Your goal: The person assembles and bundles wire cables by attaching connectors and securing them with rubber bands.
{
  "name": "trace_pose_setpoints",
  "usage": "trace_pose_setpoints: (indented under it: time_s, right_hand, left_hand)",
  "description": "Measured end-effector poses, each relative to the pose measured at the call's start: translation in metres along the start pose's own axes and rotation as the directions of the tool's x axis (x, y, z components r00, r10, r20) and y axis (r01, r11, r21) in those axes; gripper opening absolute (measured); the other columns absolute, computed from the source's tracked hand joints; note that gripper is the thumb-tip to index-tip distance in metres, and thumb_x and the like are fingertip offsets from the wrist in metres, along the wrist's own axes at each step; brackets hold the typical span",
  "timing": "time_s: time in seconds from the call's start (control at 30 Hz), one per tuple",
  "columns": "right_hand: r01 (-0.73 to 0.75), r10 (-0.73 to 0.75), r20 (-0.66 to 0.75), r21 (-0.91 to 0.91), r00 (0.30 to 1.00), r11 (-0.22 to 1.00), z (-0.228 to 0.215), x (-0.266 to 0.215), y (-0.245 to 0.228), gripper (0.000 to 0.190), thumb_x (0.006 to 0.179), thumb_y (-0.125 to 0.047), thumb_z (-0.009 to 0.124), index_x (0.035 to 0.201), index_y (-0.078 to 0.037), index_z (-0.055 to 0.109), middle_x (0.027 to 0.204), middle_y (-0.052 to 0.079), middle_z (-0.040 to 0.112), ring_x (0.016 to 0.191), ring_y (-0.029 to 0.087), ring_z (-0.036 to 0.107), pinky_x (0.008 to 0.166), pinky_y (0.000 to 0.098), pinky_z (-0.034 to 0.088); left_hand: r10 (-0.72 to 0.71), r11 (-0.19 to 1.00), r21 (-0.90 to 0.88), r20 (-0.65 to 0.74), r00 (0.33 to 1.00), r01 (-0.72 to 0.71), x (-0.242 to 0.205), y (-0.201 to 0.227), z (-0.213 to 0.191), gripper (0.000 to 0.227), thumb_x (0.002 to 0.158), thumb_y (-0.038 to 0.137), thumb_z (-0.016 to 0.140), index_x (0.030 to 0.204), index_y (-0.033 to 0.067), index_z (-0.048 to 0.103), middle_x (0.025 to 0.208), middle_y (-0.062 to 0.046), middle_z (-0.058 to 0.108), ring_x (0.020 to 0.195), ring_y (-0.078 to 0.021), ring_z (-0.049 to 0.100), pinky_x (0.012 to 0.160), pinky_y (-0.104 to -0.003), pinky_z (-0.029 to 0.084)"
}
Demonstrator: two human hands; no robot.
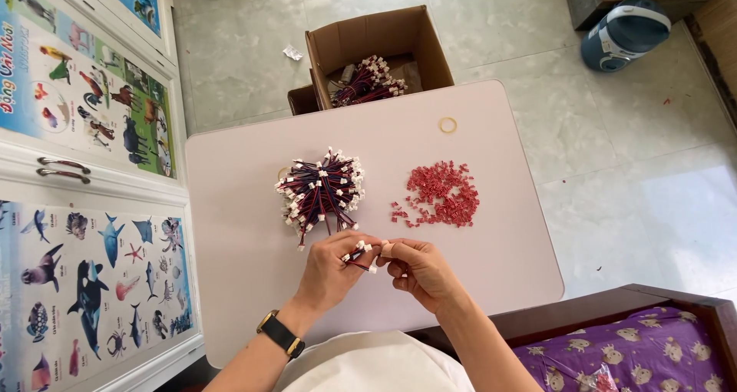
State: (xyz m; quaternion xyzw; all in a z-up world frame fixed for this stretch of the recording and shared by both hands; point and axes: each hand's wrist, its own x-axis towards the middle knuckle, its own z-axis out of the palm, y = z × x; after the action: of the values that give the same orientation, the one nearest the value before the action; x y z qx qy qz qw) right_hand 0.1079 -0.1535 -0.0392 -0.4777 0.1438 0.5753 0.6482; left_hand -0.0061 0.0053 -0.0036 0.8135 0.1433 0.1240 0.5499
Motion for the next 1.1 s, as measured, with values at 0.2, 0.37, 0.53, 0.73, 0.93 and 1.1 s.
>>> trace_pose_setpoints:
  time_s: [0.2, 0.37, 0.53, 0.73, 0.93, 1.1]
  right_hand:
    - [0.135, -0.133, 0.025, -0.275, 0.991, 0.952, 0.012, -0.017, -0.017, 0.023, 0.086, -0.015, 0.074, 0.106, -0.007, 0.069, 0.081, 0.004, 0.07, 0.06, 0.006, 0.051, 0.049, 0.0231, 0.041]
    - [0.197, -0.206, 0.013, -0.352, 0.978, 0.915, 0.008, -0.007, -0.008, 0.026, 0.087, -0.022, 0.075, 0.104, -0.003, 0.069, 0.078, 0.008, 0.077, 0.054, 0.01, 0.049, 0.046, 0.0256, 0.037]
    - [0.116, -0.114, 0.028, -0.356, 0.993, 0.927, 0.008, -0.007, 0.003, 0.031, 0.091, -0.03, 0.073, 0.097, -0.001, 0.077, 0.078, 0.005, 0.075, 0.058, 0.007, 0.047, 0.049, 0.0236, 0.037]
    - [0.077, -0.068, 0.072, -0.135, 0.995, 0.988, 0.008, -0.007, 0.006, 0.025, 0.095, -0.026, 0.07, 0.096, -0.002, 0.075, 0.077, 0.004, 0.071, 0.059, 0.005, 0.046, 0.05, 0.0222, 0.036]
    - [0.07, -0.071, 0.11, 0.012, 0.991, 0.997, 0.018, -0.019, -0.006, 0.018, 0.095, -0.021, 0.068, 0.095, -0.003, 0.074, 0.075, 0.004, 0.069, 0.059, 0.007, 0.048, 0.052, 0.0221, 0.038]
    - [0.183, -0.174, 0.07, -0.146, 0.982, 0.972, 0.02, -0.027, -0.009, 0.025, 0.096, -0.025, 0.069, 0.093, -0.001, 0.075, 0.073, 0.006, 0.07, 0.058, 0.008, 0.052, 0.051, 0.0246, 0.041]
  left_hand:
    - [-0.146, 0.989, 0.029, 0.097, 0.984, 0.144, 0.008, 0.003, -0.012, 0.013, 0.09, 0.012, 0.074, 0.1, 0.0068, 0.079, 0.079, -0.005, 0.074, 0.063, -0.0118, 0.064, 0.055, -0.029, 0.053]
    - [-0.153, 0.979, 0.161, 0.166, 0.974, 0.126, 0.011, 0.012, -0.021, 0.014, 0.091, 0.016, 0.073, 0.098, 0.0052, 0.078, 0.076, -0.008, 0.072, 0.058, -0.0154, 0.063, 0.054, -0.031, 0.05]
    - [-0.157, 0.983, 0.121, 0.147, 0.977, 0.14, 0.003, 0.006, -0.015, 0.014, 0.092, 0.018, 0.073, 0.1, 0.0077, 0.079, 0.079, -0.007, 0.074, 0.061, -0.0137, 0.064, 0.055, -0.029, 0.051]
    - [-0.165, 0.985, -0.034, 0.12, 0.979, 0.17, 0.007, 0.008, -0.015, 0.014, 0.091, 0.015, 0.075, 0.102, 0.0091, 0.082, 0.077, -0.003, 0.072, 0.064, -0.0091, 0.06, 0.057, -0.027, 0.05]
    - [-0.163, 0.972, -0.154, 0.109, 0.981, 0.178, 0.008, 0.02, -0.023, 0.013, 0.09, 0.012, 0.077, 0.101, 0.0075, 0.082, 0.079, 0.001, 0.074, 0.069, -0.005, 0.061, 0.06, -0.025, 0.052]
    - [-0.153, 0.977, -0.131, 0.102, 0.983, 0.165, 0.007, 0.021, -0.02, 0.016, 0.089, 0.014, 0.077, 0.104, 0.0086, 0.082, 0.078, 0.001, 0.073, 0.067, -0.0049, 0.06, 0.059, -0.025, 0.051]
